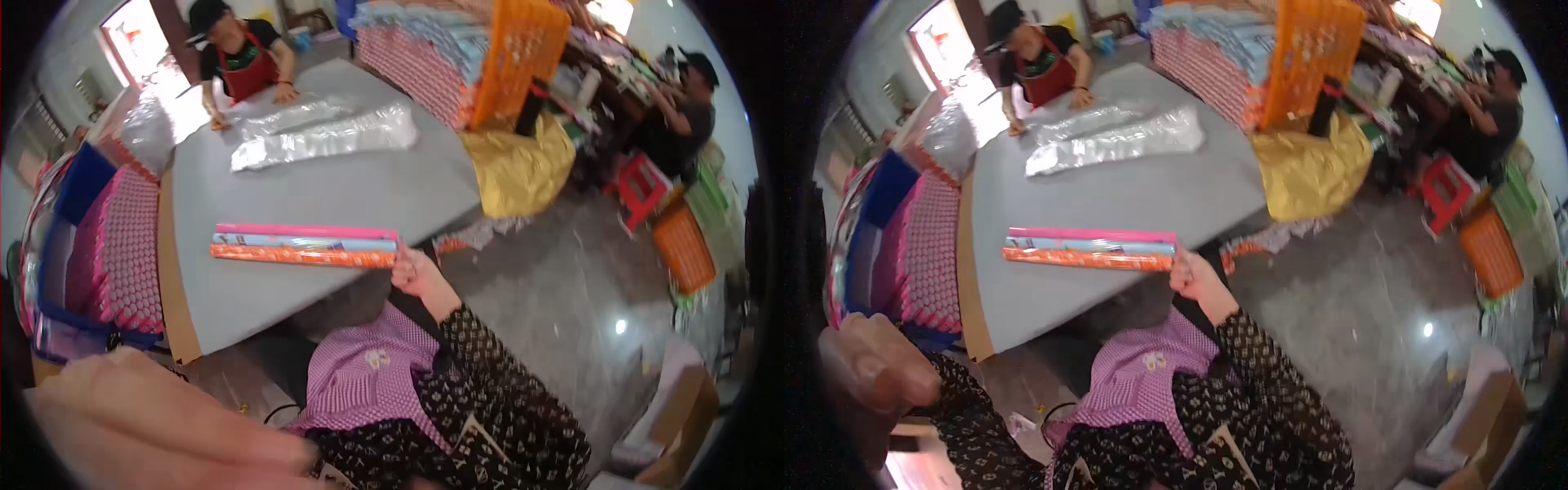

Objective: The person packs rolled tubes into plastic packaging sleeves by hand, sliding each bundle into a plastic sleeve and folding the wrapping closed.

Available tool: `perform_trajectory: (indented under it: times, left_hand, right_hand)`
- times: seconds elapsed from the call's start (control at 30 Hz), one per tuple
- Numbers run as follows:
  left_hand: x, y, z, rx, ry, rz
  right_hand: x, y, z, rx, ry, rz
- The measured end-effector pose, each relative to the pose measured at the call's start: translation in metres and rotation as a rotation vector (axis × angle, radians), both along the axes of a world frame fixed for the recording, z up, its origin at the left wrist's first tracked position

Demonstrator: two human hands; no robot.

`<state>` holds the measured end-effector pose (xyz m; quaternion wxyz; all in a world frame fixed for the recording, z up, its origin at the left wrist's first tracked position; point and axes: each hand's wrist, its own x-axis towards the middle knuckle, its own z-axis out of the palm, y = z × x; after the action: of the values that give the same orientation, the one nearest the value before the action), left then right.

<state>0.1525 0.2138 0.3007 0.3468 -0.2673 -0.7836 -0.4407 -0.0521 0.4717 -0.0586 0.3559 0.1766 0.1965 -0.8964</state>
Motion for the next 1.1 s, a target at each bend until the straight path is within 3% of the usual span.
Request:
perform_trajectory:
  times: [0.17,0.2,0.3,0.37,0.43,0.67,0.73,1.1]
  left_hand:
    - [-0.029,0.033,0.003,-0.064,-0.02,-0.233]
    - [-0.044,0.036,-0.005,-0.235,-0.083,-0.16]
    - [-0.111,0.027,-0.074,-0.577,-0.256,-0.046]
    - [-0.15,0.03,-0.145,-0.626,-0.401,0.023]
    - [-0.174,0.046,-0.192,-0.766,-0.366,-0.06]
    - [-0.229,0.075,-0.287,-0.736,-0.232,-0.272]
    - [-0.237,0.067,-0.31,-0.79,-0.366,-0.31]
    - [-0.233,0.054,-0.307,-0.919,-0.322,-0.336]
  right_hand:
    - [-0.003,-0.001,-0.01,-0.085,0.03,0.062]
    - [-0.006,-0.003,-0.013,-0.054,0.012,0.064]
    - [-0.004,-0.007,-0.007,-0.037,0.063,0.068]
    - [0.0,-0.007,0.005,-0.105,0.039,0.082]
    - [-0.001,-0.01,0.002,-0.084,0.072,0.105]
    - [0.003,-0.024,-0.003,-0.074,0.054,0.067]
    - [0.005,-0.026,-0.006,-0.133,0.041,0.089]
    - [0.006,-0.023,-0.002,-0.399,-0.022,0.196]
